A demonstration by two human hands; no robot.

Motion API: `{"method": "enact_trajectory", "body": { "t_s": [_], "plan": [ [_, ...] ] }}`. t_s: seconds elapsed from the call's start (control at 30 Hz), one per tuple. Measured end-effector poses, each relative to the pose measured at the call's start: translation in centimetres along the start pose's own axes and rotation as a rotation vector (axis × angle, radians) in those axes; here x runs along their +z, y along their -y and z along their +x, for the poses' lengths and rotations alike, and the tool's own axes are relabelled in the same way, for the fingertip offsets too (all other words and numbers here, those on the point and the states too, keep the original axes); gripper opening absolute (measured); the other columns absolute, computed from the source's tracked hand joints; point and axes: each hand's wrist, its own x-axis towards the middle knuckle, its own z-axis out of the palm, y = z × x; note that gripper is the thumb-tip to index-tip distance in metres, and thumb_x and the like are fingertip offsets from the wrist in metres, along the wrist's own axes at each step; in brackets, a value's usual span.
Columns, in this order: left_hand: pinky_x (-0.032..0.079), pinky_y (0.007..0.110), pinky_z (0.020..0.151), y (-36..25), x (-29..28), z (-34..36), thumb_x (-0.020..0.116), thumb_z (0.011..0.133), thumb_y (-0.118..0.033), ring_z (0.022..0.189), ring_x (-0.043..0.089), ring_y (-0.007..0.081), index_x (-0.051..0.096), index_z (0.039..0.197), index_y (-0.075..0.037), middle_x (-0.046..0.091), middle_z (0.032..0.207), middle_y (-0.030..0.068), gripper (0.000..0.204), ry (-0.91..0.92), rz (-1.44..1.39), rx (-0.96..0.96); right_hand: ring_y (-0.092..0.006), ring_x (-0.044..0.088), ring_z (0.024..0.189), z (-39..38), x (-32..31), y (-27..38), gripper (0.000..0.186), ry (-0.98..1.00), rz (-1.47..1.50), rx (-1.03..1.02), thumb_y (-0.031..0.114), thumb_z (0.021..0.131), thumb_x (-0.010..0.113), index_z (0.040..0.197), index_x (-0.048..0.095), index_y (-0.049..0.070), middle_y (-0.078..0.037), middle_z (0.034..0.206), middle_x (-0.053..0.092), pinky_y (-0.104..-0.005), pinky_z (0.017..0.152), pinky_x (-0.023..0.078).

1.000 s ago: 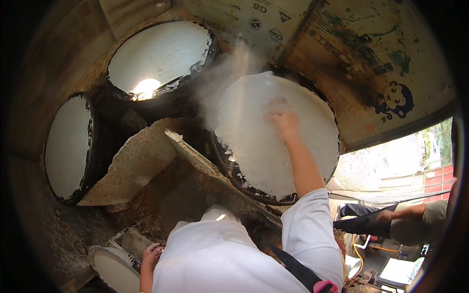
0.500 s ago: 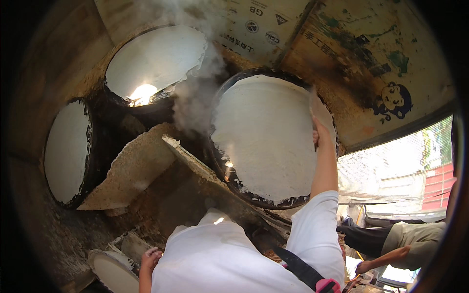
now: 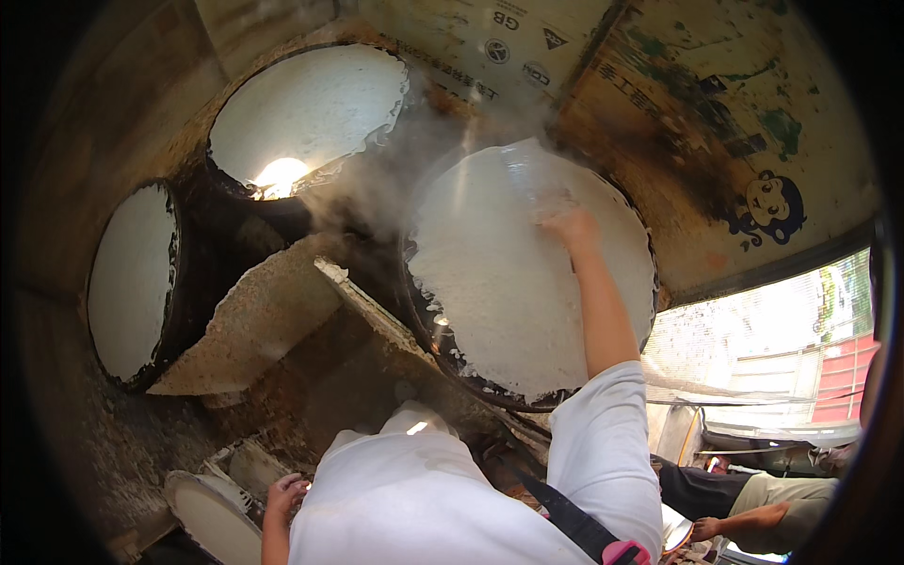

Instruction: The person ladles batter onto three large round griddles, spreads it evenly with a spatula, cooks the crepes, then peels and stacks them on a woven tray. The process repeats continuously throughout the clip.

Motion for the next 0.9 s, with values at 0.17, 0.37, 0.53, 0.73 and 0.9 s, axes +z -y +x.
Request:
{"method": "enact_trajectory", "body": {
  "t_s": [0.17,0.37,0.53,0.73,0.9],
  "plan": [
    [0.051,0.027,0.061,-0.1,0.1,-0.3,0.061,0.08,-0.01,0.075,0.064,0.0167,0.05,0.119,0.004,0.065,0.099,0.0155,0.043,-0.009,0.023,-0.013,-0.0258,0.064,0.087,1.1,-3.6,-6.4,0.056,-0.105,-0.062,0.419,0.034,0.057,0.08,0.095,0.065,-0.003,-0.018,0.092,0.067,-0.0369,0.074,0.049],
    [0.051,0.028,0.06,-1.7,0.6,0.6,0.061,0.079,-0.01,0.076,0.064,0.0176,0.05,0.117,0.001,0.064,0.099,0.0141,0.041,0.023,0.054,-0.042,-0.0188,0.057,0.053,-1.8,-6.9,-16.6,0.055,-0.225,0.051,0.588,0.036,0.052,0.084,0.083,0.064,-0.005,-0.013,0.067,0.062,-0.0323,0.05,0.044],
    [0.051,0.028,0.06,-4.2,1.0,1.2,0.061,0.079,-0.009,0.078,0.065,0.02,0.051,0.116,0.0,0.063,0.099,0.0132,0.039,0.049,0.081,-0.065,-0.0269,0.064,0.077,-7.2,-10.1,-20.2,0.066,-0.287,0.112,0.771,0.038,0.052,0.084,0.096,0.064,-0.007,-0.02,0.091,0.065,-0.0382,0.064,0.05],
    [0.051,0.028,0.058,-5.5,1.5,1.7,0.059,0.077,-0.008,0.079,0.066,0.021,0.052,0.116,0.0,0.064,0.099,0.013,0.04,0.07,0.12,-0.083,-0.0292,0.062,0.095,-4.6,-10.2,-19.9,0.052,-0.231,-0.246,0.705,0.044,0.061,0.073,0.102,0.067,0.011,-0.015,0.103,0.065,-0.039,0.078,0.049],
    [0.049,0.024,0.056,-5.9,1.3,0.0,0.059,0.077,-0.005,0.077,0.066,0.0205,0.052,0.117,0.004,0.064,0.099,0.0142,0.041,0.029,0.078,-0.055,-0.0315,0.06,0.097,3.5,-7.0,-12.1,0.045,-0.144,-0.187,0.348,0.039,0.064,0.07,0.099,0.068,0.01,-0.014,0.104,0.064,-0.0399,0.078,0.048]
  ]
}}
